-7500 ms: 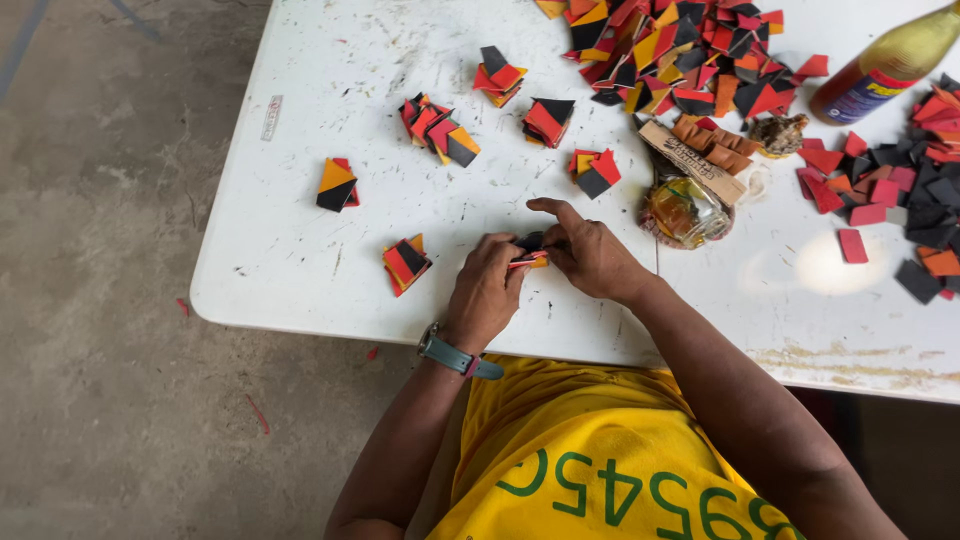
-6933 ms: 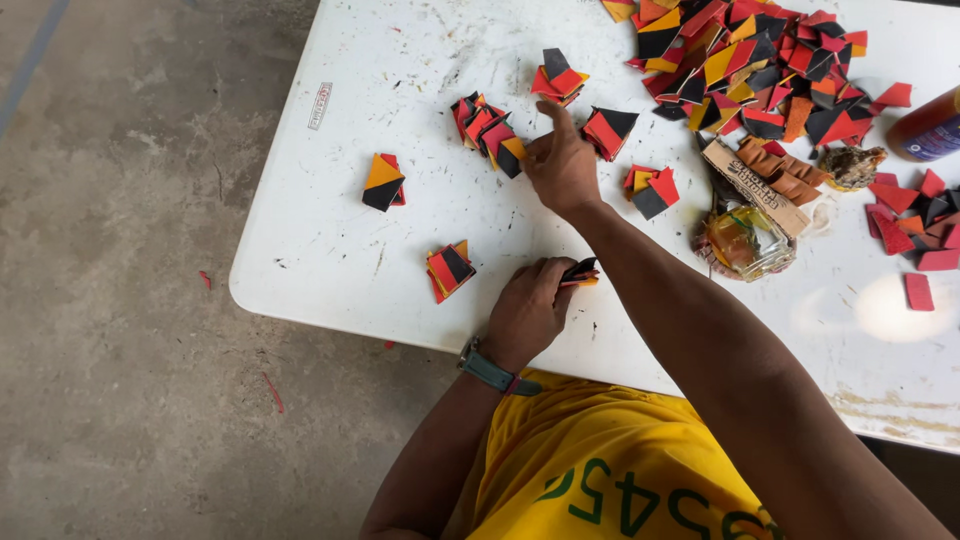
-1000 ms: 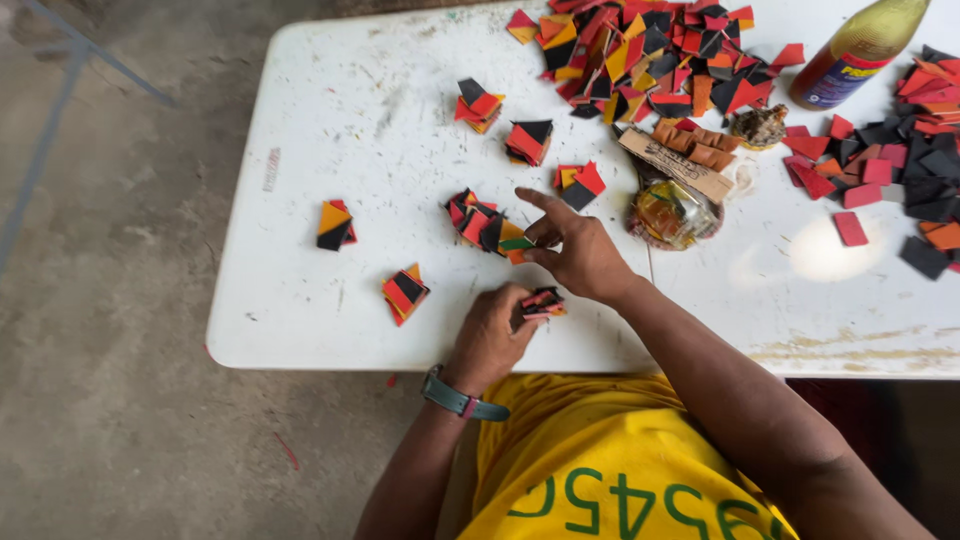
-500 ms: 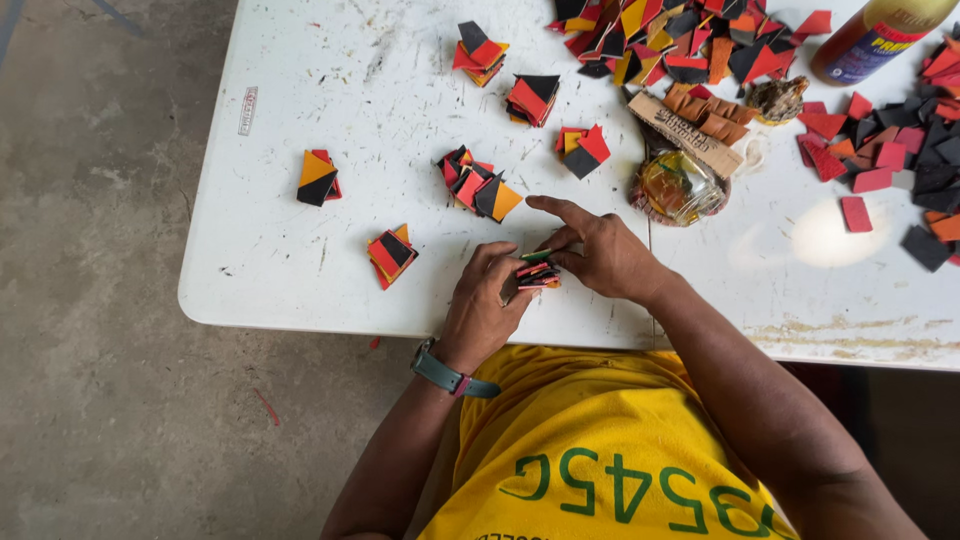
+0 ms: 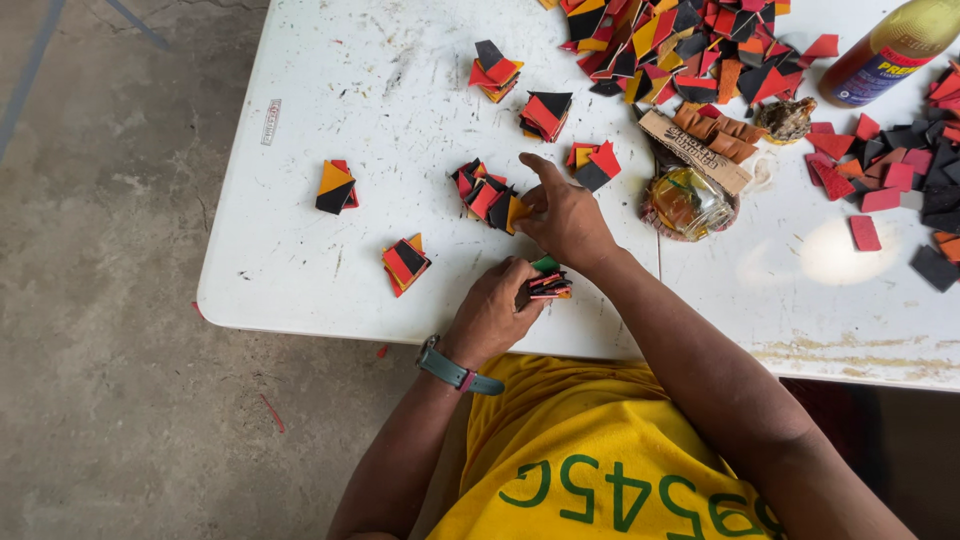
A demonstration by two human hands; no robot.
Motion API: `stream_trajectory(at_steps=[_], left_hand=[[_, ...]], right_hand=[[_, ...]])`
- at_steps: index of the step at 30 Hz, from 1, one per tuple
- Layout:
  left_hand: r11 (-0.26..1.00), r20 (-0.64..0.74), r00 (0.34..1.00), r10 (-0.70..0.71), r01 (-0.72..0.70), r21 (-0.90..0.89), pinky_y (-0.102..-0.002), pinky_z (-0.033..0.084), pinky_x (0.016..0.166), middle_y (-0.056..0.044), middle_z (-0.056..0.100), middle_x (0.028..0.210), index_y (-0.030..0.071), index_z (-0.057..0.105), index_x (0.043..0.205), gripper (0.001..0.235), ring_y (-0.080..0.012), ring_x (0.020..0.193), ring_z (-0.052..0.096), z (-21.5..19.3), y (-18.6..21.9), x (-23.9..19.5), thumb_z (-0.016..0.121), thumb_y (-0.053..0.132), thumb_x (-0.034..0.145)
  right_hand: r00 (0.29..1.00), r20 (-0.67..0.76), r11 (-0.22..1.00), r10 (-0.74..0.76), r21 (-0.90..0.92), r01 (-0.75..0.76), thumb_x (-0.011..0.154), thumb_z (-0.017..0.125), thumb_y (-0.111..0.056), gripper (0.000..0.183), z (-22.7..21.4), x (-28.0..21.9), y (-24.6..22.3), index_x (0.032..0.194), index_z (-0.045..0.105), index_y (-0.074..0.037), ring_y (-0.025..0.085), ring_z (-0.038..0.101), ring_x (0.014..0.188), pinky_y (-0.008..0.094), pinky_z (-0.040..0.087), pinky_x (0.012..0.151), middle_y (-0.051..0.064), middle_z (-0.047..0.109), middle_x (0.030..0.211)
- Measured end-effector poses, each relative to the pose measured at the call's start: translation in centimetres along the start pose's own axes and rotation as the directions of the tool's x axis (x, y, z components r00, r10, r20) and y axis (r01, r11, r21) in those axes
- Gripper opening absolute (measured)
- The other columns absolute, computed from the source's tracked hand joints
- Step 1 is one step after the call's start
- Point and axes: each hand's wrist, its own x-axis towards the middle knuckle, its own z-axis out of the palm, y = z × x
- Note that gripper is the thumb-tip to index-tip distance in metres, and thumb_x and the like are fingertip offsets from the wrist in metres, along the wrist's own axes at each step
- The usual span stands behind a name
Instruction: The person assembles small triangular pieces of colored material into stacks on a white table. They repeatedly pick up pieces, apply adhesive from a small jar, and press them together, forming multiple small stacks.
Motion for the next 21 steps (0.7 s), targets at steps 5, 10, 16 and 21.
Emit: stream_trajectory(at_steps=[5, 10, 16, 21], left_hand=[[1.000, -0.012, 1.000, 0.019, -0.019, -0.023, -0.047, 0.056, 0.078, -0.014, 0.069, 0.100, 0.004, 0.056, 0.106, 0.031, -0.0357, 0.094, 0.069, 0.3, -0.2, -0.2, 0.078, 0.017, 0.088], [0.998, -0.044, 0.997, 0.063, -0.063, 0.005, -0.047, 0.056, 0.079, -0.016, 0.069, 0.100, 0.004, 0.058, 0.108, 0.031, -0.0363, 0.095, 0.069, 0.2, -0.1, -0.2, 0.078, 0.016, 0.089], [0.990, -0.061, 0.997, -0.049, 0.040, -0.132, -0.044, 0.058, 0.079, -0.014, 0.072, 0.103, 0.003, 0.054, 0.116, 0.042, -0.0333, 0.097, 0.072, 0.3, 0.3, -0.2, 0.078, 0.018, 0.085], [0.999, -0.126, 0.991, -0.049, 0.049, -0.010, -0.044, 0.057, 0.084, -0.013, 0.072, 0.107, 0.006, 0.062, 0.113, 0.035, -0.0324, 0.100, 0.071, 0.5, 1.0, -0.6, 0.082, 0.019, 0.089]], right_hand=[[0.991, 0.051, 0.987, 0.127, 0.097, -0.131, 0.079, 0.080, -0.003, 0.081, -0.5, -0.7, 0.4, 0.150, 0.043, -0.013, 0.020, 0.075, 0.085, 0.034, 0.059, 0.081, 0.011, 0.076, 0.092], [0.994, 0.099, 0.971, -0.053, 0.238, 0.028, 0.084, 0.077, 0.003, 0.082, -2.9, -3.3, 0.9, 0.155, 0.039, -0.012, 0.019, 0.068, 0.088, 0.035, 0.058, 0.085, 0.010, 0.066, 0.090], [0.970, 0.237, 0.984, 0.049, 0.153, -0.087, 0.083, 0.074, 0.002, 0.086, -4.8, -6.1, 1.2, 0.156, 0.034, -0.020, 0.017, 0.073, 0.093, 0.033, 0.060, 0.090, 0.006, 0.074, 0.096], [0.959, 0.280, 0.990, 0.046, 0.117, -0.082, 0.086, 0.073, 0.000, 0.081, -5.0, -6.2, 0.4, 0.155, 0.036, -0.021, 0.018, 0.077, 0.091, 0.033, 0.061, 0.087, 0.007, 0.079, 0.097]])
